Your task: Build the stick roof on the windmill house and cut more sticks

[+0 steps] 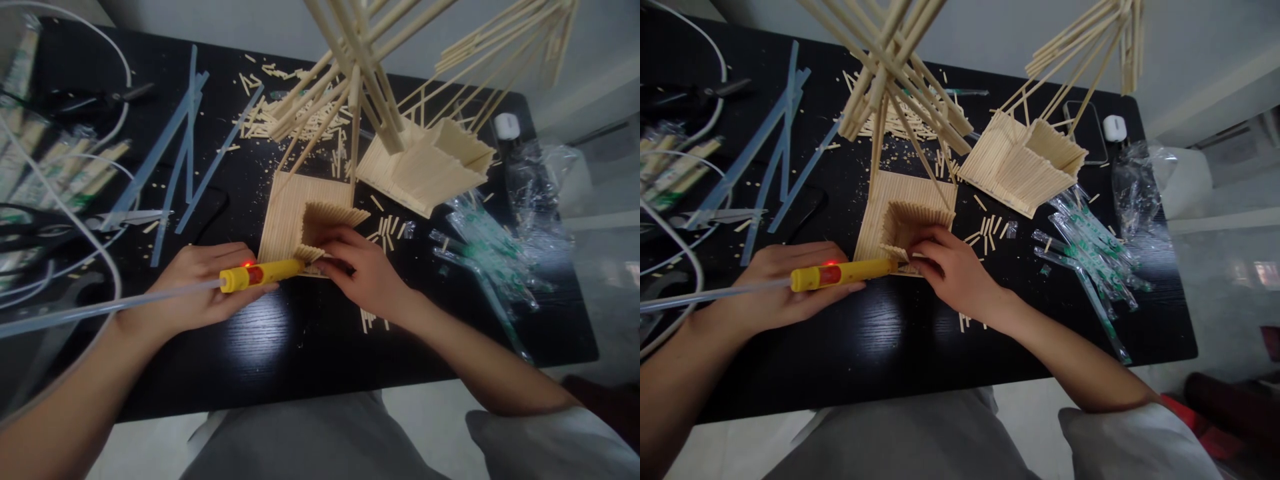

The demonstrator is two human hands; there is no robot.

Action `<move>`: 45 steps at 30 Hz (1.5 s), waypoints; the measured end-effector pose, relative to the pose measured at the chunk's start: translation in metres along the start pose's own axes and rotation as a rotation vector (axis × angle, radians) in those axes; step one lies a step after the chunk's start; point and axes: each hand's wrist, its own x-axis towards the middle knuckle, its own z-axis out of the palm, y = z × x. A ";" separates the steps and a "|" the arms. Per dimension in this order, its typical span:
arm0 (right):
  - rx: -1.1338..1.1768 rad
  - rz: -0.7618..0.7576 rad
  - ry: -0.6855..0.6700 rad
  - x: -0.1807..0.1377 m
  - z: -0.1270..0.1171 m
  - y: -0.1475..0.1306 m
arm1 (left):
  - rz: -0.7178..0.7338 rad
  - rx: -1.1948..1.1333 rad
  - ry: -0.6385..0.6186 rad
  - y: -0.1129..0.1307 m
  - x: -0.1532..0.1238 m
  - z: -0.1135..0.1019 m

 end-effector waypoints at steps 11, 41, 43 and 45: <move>-0.009 -0.017 0.008 -0.001 0.002 0.002 | -0.032 0.014 -0.009 0.001 0.003 0.001; 0.055 -0.030 0.097 -0.005 -0.011 -0.008 | -0.011 -0.051 0.010 -0.003 -0.003 -0.005; 0.052 -0.066 0.087 -0.005 -0.021 -0.014 | 0.001 -0.058 0.019 -0.003 -0.004 -0.005; 0.020 -0.078 0.101 -0.006 -0.029 -0.021 | 0.034 -0.041 0.034 -0.002 -0.004 -0.004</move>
